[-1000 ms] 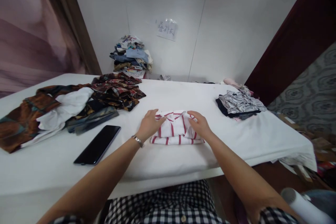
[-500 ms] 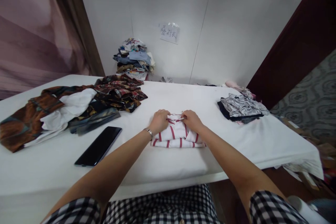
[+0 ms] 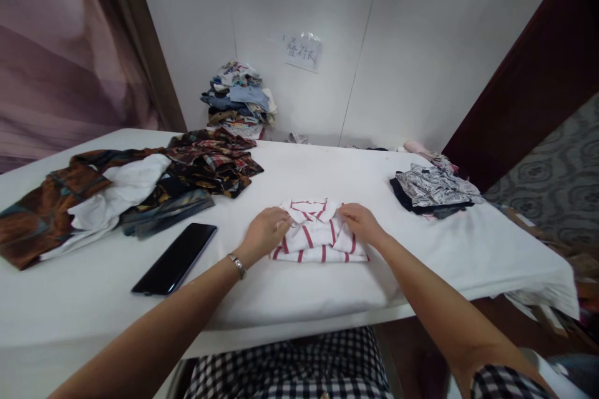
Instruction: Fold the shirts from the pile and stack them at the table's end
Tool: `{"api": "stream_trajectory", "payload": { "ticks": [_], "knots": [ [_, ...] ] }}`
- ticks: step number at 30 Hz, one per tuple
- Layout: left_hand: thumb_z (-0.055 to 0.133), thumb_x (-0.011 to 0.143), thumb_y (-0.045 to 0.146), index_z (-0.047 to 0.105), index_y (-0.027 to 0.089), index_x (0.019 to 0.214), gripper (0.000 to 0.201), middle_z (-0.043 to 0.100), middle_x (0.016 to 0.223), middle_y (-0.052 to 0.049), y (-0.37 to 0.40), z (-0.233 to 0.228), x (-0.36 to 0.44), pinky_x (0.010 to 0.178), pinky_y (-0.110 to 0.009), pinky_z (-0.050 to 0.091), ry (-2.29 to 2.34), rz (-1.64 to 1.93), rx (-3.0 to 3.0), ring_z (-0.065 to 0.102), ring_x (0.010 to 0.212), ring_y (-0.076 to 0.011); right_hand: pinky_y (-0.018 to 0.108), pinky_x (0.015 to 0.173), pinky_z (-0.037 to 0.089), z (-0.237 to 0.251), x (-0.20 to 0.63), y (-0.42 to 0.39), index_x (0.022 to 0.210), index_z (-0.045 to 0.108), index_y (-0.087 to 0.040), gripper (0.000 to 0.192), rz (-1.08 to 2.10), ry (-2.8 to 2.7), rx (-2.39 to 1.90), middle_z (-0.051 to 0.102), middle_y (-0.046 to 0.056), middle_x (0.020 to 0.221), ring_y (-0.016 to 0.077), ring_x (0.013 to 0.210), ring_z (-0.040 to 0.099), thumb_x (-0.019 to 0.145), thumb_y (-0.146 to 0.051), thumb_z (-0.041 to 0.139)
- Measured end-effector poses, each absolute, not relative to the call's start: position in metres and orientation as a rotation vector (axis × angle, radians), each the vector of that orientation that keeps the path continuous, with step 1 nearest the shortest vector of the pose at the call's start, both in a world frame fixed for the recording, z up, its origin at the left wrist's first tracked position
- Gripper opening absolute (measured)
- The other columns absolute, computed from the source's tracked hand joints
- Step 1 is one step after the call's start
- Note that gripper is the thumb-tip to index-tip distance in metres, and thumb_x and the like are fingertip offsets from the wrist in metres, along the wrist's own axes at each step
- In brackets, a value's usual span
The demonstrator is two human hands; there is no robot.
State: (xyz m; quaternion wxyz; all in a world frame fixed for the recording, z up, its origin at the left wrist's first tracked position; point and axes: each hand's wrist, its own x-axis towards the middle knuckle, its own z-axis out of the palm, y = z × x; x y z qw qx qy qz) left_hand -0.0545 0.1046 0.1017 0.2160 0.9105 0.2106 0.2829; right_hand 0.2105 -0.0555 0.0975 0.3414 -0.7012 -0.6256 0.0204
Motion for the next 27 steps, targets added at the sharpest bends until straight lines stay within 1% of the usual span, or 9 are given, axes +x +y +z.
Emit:
{"api": "stream_trajectory", "payload": {
  "ticks": [3, 7, 10, 13, 15, 18, 23, 25, 27],
  "knots": [
    [0.042, 0.089, 0.047, 0.069, 0.02, 0.094, 0.038, 0.07, 0.106, -0.008, 0.123, 0.106, -0.051, 0.081, -0.033, 0.048, 0.987, 0.687, 2.329, 0.064, 0.091, -0.0212, 0.037, 0.09, 0.05, 0.099, 0.23, -0.061, 0.094, 0.074, -0.022, 0.026, 0.052, -1.223, -1.982, 0.074, 0.006, 0.102, 0.0217, 0.097, 0.066, 0.081, -0.024, 0.051],
    [0.041, 0.085, 0.058, 0.067, 0.017, 0.104, 0.052, 0.069, 0.115, -0.013, 0.15, 0.104, -0.03, 0.083, -0.035, 0.046, 1.243, 0.398, 2.238, 0.064, 0.102, -0.0279, 0.032, 0.089, 0.048, 0.104, 0.243, -0.052, 0.088, 0.075, -0.022, 0.025, 0.127, -1.084, -2.14, 0.075, 0.005, 0.1, 0.0213, 0.097, 0.066, 0.083, -0.03, 0.052],
    [0.056, 0.078, 0.053, 0.068, 0.017, 0.094, 0.041, 0.072, 0.106, -0.013, 0.156, 0.101, -0.01, 0.078, -0.033, 0.046, 1.223, 0.32, 2.257, 0.065, 0.096, -0.0282, 0.029, 0.081, 0.048, 0.108, 0.237, -0.035, 0.084, 0.075, -0.021, 0.029, 0.255, -1.142, -2.231, 0.075, 0.004, 0.092, 0.0205, 0.09, 0.067, 0.087, -0.036, 0.049],
    [0.059, 0.075, 0.039, 0.067, 0.018, 0.087, 0.025, 0.073, 0.092, -0.01, 0.152, 0.103, 0.004, 0.073, -0.031, 0.045, 1.181, 0.394, 2.293, 0.065, 0.087, -0.025, 0.028, 0.077, 0.048, 0.106, 0.228, -0.02, 0.081, 0.074, -0.019, 0.024, 0.308, -1.137, -2.268, 0.075, 0.005, 0.088, 0.0212, 0.085, 0.066, 0.082, -0.036, 0.057],
    [0.055, 0.079, 0.038, 0.066, 0.019, 0.091, 0.025, 0.072, 0.094, -0.008, 0.146, 0.108, 0.008, 0.075, -0.03, 0.045, 1.145, 0.503, 2.313, 0.064, 0.089, -0.0229, 0.028, 0.078, 0.048, 0.102, 0.224, -0.016, 0.086, 0.073, -0.019, 0.019, 0.278, -1.1, -2.244, 0.075, 0.005, 0.091, 0.0203, 0.087, 0.066, 0.079, -0.028, 0.058],
    [0.047, 0.085, 0.044, 0.063, 0.02, 0.099, 0.032, 0.07, 0.104, -0.006, 0.141, 0.112, 0.012, 0.077, -0.028, 0.046, 0.995, 0.714, 2.223, 0.062, 0.094, -0.0197, 0.029, 0.08, 0.049, 0.093, 0.223, -0.017, 0.094, 0.072, -0.019, 0.025, 0.269, -1.046, -2.067, 0.074, 0.004, 0.092, 0.0181, 0.087, 0.066, 0.08, -0.024, 0.052],
    [0.056, 0.08, 0.047, 0.063, 0.016, 0.078, 0.032, 0.069, 0.074, -0.006, 0.141, 0.105, 0.013, 0.064, -0.03, 0.044, 1.025, 0.54, 2.082, 0.063, 0.072, -0.0213, 0.037, 0.094, 0.048, 0.079, 0.231, -0.026, 0.106, 0.07, -0.018, 0.032, 0.318, -0.956, -1.904, 0.072, 0.008, 0.108, 0.021, 0.1, 0.065, 0.078, -0.03, 0.06],
    [0.057, 0.08, 0.048, 0.065, 0.016, 0.084, 0.033, 0.071, 0.082, -0.01, 0.142, 0.1, 0.007, 0.068, -0.032, 0.045, 1.075, 0.542, 2.094, 0.064, 0.079, -0.0242, 0.04, 0.099, 0.046, 0.075, 0.236, -0.034, 0.115, 0.067, -0.018, 0.039, 0.277, -0.91, -1.916, 0.069, 0.011, 0.118, 0.0219, 0.108, 0.063, 0.079, -0.032, 0.06],
    [0.054, 0.082, 0.049, 0.064, 0.016, 0.103, 0.04, 0.07, 0.107, -0.014, 0.14, 0.096, -0.003, 0.078, -0.034, 0.046, 1.105, 0.576, 2.121, 0.064, 0.094, -0.0263, 0.041, 0.099, 0.046, 0.07, 0.239, -0.047, 0.12, 0.064, -0.018, 0.043, 0.266, -0.866, -1.94, 0.066, 0.014, 0.122, 0.0228, 0.109, 0.063, 0.081, -0.035, 0.06]
  ]
}}
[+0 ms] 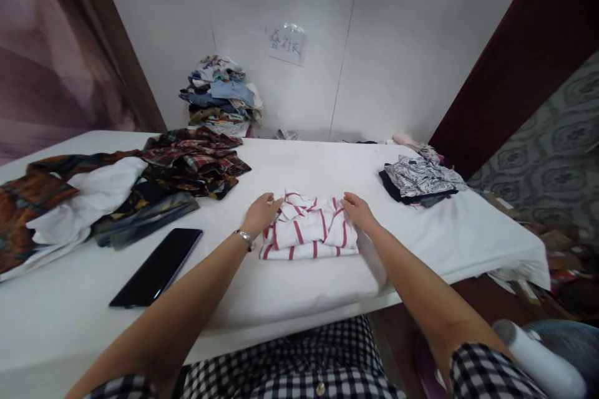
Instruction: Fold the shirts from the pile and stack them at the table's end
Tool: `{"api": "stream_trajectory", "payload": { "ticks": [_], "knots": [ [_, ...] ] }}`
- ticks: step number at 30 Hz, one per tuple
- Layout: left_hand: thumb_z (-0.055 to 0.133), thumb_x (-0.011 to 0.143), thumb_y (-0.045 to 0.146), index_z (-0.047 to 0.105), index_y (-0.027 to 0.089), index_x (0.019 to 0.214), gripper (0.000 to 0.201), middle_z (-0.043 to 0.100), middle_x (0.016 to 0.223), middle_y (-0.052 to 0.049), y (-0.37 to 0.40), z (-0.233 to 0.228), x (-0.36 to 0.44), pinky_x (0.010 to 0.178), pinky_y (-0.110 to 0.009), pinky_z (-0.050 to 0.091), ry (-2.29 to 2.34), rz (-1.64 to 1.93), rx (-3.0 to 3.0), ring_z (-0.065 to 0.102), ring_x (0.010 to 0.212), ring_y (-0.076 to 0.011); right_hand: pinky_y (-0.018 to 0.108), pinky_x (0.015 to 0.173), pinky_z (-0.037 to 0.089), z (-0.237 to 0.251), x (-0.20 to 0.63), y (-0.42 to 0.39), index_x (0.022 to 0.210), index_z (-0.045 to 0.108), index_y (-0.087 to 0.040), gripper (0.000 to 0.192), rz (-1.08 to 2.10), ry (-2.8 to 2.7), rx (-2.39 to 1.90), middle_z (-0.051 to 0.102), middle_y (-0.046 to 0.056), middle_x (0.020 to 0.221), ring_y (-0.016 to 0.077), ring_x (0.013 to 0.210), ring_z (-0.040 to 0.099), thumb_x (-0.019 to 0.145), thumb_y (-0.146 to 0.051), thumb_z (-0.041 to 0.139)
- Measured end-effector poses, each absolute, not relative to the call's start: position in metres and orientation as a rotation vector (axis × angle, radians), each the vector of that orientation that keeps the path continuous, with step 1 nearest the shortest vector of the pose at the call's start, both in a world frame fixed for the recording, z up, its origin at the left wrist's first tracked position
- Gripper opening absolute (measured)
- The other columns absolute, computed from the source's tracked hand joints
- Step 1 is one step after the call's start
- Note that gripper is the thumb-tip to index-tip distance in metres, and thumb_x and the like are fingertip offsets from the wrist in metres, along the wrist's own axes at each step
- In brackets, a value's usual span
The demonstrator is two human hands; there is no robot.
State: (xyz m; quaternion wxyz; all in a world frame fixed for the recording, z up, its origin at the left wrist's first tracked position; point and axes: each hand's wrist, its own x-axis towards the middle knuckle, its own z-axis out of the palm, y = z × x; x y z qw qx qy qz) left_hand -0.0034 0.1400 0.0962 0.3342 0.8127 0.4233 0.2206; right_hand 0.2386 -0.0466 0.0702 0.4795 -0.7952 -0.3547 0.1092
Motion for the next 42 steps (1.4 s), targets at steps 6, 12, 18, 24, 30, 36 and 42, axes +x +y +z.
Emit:
{"api": "stream_trajectory", "payload": {
  "ticks": [6, 12, 18, 24, 30, 36, 42],
  "knots": [
    [0.053, 0.083, 0.055, 0.053, 0.014, 0.127, 0.06, 0.061, 0.126, -0.018, 0.116, 0.094, -0.028, 0.085, -0.04, 0.048, 1.093, 0.657, 2.254, 0.062, 0.105, -0.0292, 0.037, 0.089, 0.053, 0.049, 0.227, -0.09, 0.135, 0.053, -0.017, 0.059, 0.366, -0.778, -1.902, 0.063, 0.017, 0.126, 0.0233, 0.107, 0.065, 0.083, -0.045, 0.059],
    [0.062, 0.082, 0.046, 0.061, 0.02, 0.094, 0.028, 0.067, 0.097, -0.007, 0.077, 0.109, -0.028, 0.084, -0.039, 0.046, 0.397, 0.806, 2.667, 0.06, 0.093, -0.0233, 0.043, 0.088, 0.054, 0.056, 0.193, -0.12, 0.135, 0.053, -0.022, 0.057, 0.201, -0.972, -1.938, 0.061, 0.016, 0.129, 0.0273, 0.111, 0.063, 0.085, -0.047, 0.058],
    [0.057, 0.088, 0.032, 0.062, 0.02, 0.084, 0.013, 0.064, 0.084, -0.005, 0.074, 0.101, -0.034, 0.074, -0.036, 0.042, 0.291, 0.571, 2.862, 0.057, 0.082, -0.0209, 0.051, 0.107, 0.039, 0.07, 0.159, -0.128, 0.126, 0.061, -0.024, 0.04, -0.08, -1.594, -1.878, 0.06, 0.012, 0.131, 0.0276, 0.127, 0.05, 0.086, -0.032, 0.06],
    [0.045, 0.094, 0.027, 0.062, 0.02, 0.083, 0.021, 0.064, 0.082, -0.004, 0.077, 0.117, -0.042, 0.078, -0.036, 0.042, 0.177, 0.74, 2.896, 0.056, 0.082, -0.0189, 0.046, 0.096, 0.045, 0.081, 0.158, -0.125, 0.107, 0.068, -0.025, 0.026, -0.205, -1.587, -1.89, 0.072, 0.008, 0.103, 0.0224, 0.099, 0.065, 0.093, -0.02, 0.047],
    [0.059, 0.085, 0.028, 0.059, 0.019, 0.08, 0.01, 0.065, 0.084, -0.004, 0.06, 0.11, -0.052, 0.071, -0.034, 0.04, 0.118, 0.319, 2.917, 0.058, 0.079, -0.0202, 0.05, 0.098, 0.044, 0.07, 0.15, -0.143, 0.111, 0.067, -0.028, 0.031, -0.084, -1.759, -1.931, 0.069, 0.008, 0.116, 0.0244, 0.11, 0.062, 0.09, -0.017, 0.049],
    [0.07, 0.075, 0.033, 0.058, 0.021, 0.087, 0.021, 0.065, 0.094, -0.007, 0.052, 0.104, -0.055, 0.074, -0.038, 0.041, 0.28, 0.345, 2.881, 0.058, 0.085, -0.0242, 0.059, 0.104, 0.04, 0.059, 0.144, -0.155, 0.125, 0.06, -0.033, 0.039, -0.079, -1.612, -1.96, 0.064, 0.008, 0.127, 0.0292, 0.124, 0.054, 0.088, -0.023, 0.054],
    [0.053, 0.084, 0.017, 0.058, 0.02, 0.082, 0.006, 0.065, 0.085, -0.006, 0.058, 0.101, -0.049, 0.072, -0.036, 0.043, 0.256, 0.452, 2.932, 0.059, 0.08, -0.0222, 0.057, 0.087, 0.055, 0.061, 0.117, -0.165, 0.104, 0.069, -0.044, 0.023, 0.22, -1.151, -1.707, 0.072, 0.005, 0.102, 0.0323, 0.098, 0.068, 0.086, -0.04, 0.056]
  ]
}}
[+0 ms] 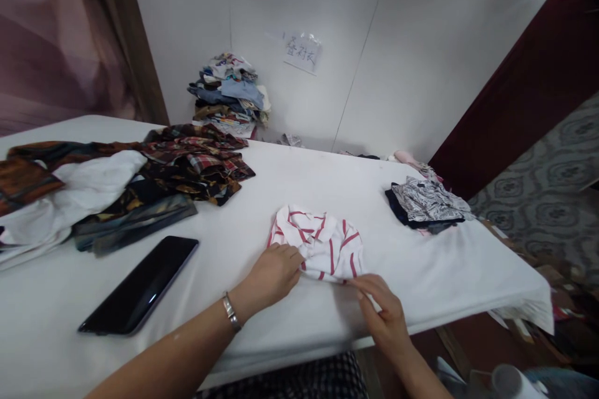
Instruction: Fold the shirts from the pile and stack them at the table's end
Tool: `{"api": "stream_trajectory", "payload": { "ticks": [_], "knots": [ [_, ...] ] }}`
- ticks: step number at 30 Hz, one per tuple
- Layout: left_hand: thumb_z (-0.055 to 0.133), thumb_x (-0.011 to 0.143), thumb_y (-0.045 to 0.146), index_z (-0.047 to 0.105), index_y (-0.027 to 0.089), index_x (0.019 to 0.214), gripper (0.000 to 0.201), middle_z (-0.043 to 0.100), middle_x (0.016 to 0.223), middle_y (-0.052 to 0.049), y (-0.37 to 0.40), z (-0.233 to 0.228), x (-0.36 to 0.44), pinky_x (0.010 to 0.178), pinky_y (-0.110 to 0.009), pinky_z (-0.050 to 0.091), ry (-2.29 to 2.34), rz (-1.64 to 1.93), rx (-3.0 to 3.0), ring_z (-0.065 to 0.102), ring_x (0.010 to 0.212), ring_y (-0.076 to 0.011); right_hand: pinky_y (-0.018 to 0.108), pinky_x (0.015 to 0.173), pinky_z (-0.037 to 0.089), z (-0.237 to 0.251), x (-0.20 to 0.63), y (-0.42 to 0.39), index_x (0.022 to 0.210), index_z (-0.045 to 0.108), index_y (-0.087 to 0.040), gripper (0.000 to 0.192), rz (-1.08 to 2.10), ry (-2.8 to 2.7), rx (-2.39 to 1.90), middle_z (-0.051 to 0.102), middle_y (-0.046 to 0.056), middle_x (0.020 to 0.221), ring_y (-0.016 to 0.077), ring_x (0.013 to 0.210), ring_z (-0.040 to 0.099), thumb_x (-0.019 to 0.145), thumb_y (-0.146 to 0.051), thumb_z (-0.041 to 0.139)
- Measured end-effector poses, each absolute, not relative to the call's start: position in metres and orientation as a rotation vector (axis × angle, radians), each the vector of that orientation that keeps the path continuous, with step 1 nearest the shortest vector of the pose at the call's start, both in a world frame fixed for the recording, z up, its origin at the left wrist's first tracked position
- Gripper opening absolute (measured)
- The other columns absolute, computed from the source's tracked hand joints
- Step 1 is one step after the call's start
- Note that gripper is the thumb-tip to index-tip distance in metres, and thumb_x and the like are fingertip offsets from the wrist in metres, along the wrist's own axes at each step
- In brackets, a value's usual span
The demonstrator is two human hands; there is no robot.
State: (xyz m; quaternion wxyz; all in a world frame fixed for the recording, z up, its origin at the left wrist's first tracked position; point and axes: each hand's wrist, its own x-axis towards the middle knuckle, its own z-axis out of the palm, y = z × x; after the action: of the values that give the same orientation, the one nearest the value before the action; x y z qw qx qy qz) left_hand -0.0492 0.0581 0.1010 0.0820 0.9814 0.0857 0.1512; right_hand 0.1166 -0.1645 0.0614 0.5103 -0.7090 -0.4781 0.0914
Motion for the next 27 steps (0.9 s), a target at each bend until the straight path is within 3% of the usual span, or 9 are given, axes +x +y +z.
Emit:
{"api": "stream_trajectory", "payload": {
  "ticks": [2, 4, 7, 9, 11, 16, 20, 23, 27],
  "knots": [
    [0.05, 0.085, 0.018, 0.058, 0.02, 0.085, 0.008, 0.065, 0.083, -0.006, 0.061, 0.101, -0.048, 0.073, -0.035, 0.045, 0.318, 0.579, 2.896, 0.06, 0.08, -0.0215, 0.051, 0.067, 0.06, 0.059, 0.099, -0.161, 0.105, 0.067, -0.049, 0.025, 0.694, -0.936, -1.572, 0.073, 0.004, 0.096, 0.0324, 0.085, 0.071, 0.081, -0.051, 0.059],
    [0.049, 0.087, 0.019, 0.059, 0.02, 0.092, 0.011, 0.067, 0.086, -0.006, 0.063, 0.102, -0.047, 0.075, -0.035, 0.046, 0.389, 0.751, 2.845, 0.061, 0.083, -0.0218, 0.048, 0.06, 0.06, 0.057, 0.084, -0.154, 0.113, 0.06, -0.056, 0.039, 1.09, -0.742, -1.379, 0.073, 0.0, 0.105, 0.0323, 0.089, 0.071, 0.074, -0.06, 0.062],
    [0.049, 0.087, 0.021, 0.059, 0.021, 0.098, 0.015, 0.068, 0.09, -0.006, 0.063, 0.103, -0.047, 0.077, -0.036, 0.049, 0.369, 0.891, 2.805, 0.063, 0.086, -0.0219, 0.052, 0.08, 0.058, 0.06, 0.076, -0.135, 0.113, 0.06, -0.053, 0.049, 1.282, -0.599, -1.154, 0.068, -0.003, 0.121, 0.0314, 0.113, 0.063, 0.067, -0.069, 0.063],
    [0.05, 0.087, 0.022, 0.059, 0.023, 0.092, 0.01, 0.068, 0.084, -0.005, 0.061, 0.101, -0.047, 0.073, -0.035, 0.05, 0.229, 0.826, 2.822, 0.064, 0.081, -0.021, 0.053, 0.094, 0.052, 0.065, 0.079, -0.119, 0.107, 0.066, -0.041, 0.054, 1.255, -0.534, -1.095, 0.067, 0.001, 0.124, 0.0321, 0.121, 0.058, 0.065, -0.075, 0.061],
    [0.052, 0.085, 0.024, 0.058, 0.025, 0.083, 0.007, 0.067, 0.078, -0.003, 0.059, 0.098, -0.045, 0.067, -0.034, 0.051, 0.074, 0.741, 2.832, 0.064, 0.073, -0.0203, 0.051, 0.097, 0.049, 0.07, 0.083, -0.103, 0.103, 0.068, -0.033, 0.057, 1.187, -0.455, -1.099, 0.069, 0.005, 0.12, 0.032, 0.118, 0.06, 0.064, -0.074, 0.063],
    [0.055, 0.087, 0.036, 0.06, 0.031, 0.089, 0.008, 0.071, 0.082, 0.0, 0.064, 0.09, -0.04, 0.064, -0.032, 0.056, -0.145, 0.865, 2.744, 0.066, 0.072, -0.0187, 0.042, 0.071, 0.056, 0.075, 0.094, -0.067, 0.093, 0.063, -0.034, 0.04, 0.902, -0.335, -1.132, 0.074, -0.006, 0.091, 0.0261, 0.092, 0.068, 0.057, -0.044, 0.077],
    [0.057, 0.087, 0.041, 0.062, 0.028, 0.099, 0.019, 0.073, 0.088, 0.0, 0.077, 0.093, -0.043, 0.072, -0.027, 0.056, -0.123, 1.239, 2.657, 0.069, 0.08, -0.0171, 0.029, 0.057, 0.051, 0.09, 0.115, -0.054, 0.089, 0.065, -0.024, 0.034, 0.739, -0.23, -1.074, 0.073, -0.002, 0.08, 0.0199, 0.071, 0.066, 0.057, -0.03, 0.073],
    [0.051, 0.091, 0.042, 0.065, 0.026, 0.092, 0.021, 0.073, 0.086, -0.001, 0.086, 0.093, -0.045, 0.07, -0.025, 0.056, 0.012, 1.293, 2.619, 0.069, 0.078, -0.0163, 0.027, 0.055, 0.05, 0.114, 0.147, -0.055, 0.091, 0.064, -0.02, 0.037, 0.651, -0.251, -1.02, 0.073, 0.001, 0.081, 0.0193, 0.07, 0.065, 0.056, -0.026, 0.074],
    [0.046, 0.091, 0.044, 0.064, 0.026, 0.08, 0.028, 0.07, 0.077, 0.001, 0.093, 0.083, -0.042, 0.06, -0.021, 0.055, 0.089, 0.979, 2.568, 0.068, 0.069, -0.0145, 0.032, 0.062, 0.055, 0.16, 0.215, -0.063, 0.095, 0.061, -0.021, 0.04, 0.466, -0.362, -0.943, 0.074, 0.002, 0.089, 0.0222, 0.079, 0.068, 0.057, -0.022, 0.074]
  ]
}}
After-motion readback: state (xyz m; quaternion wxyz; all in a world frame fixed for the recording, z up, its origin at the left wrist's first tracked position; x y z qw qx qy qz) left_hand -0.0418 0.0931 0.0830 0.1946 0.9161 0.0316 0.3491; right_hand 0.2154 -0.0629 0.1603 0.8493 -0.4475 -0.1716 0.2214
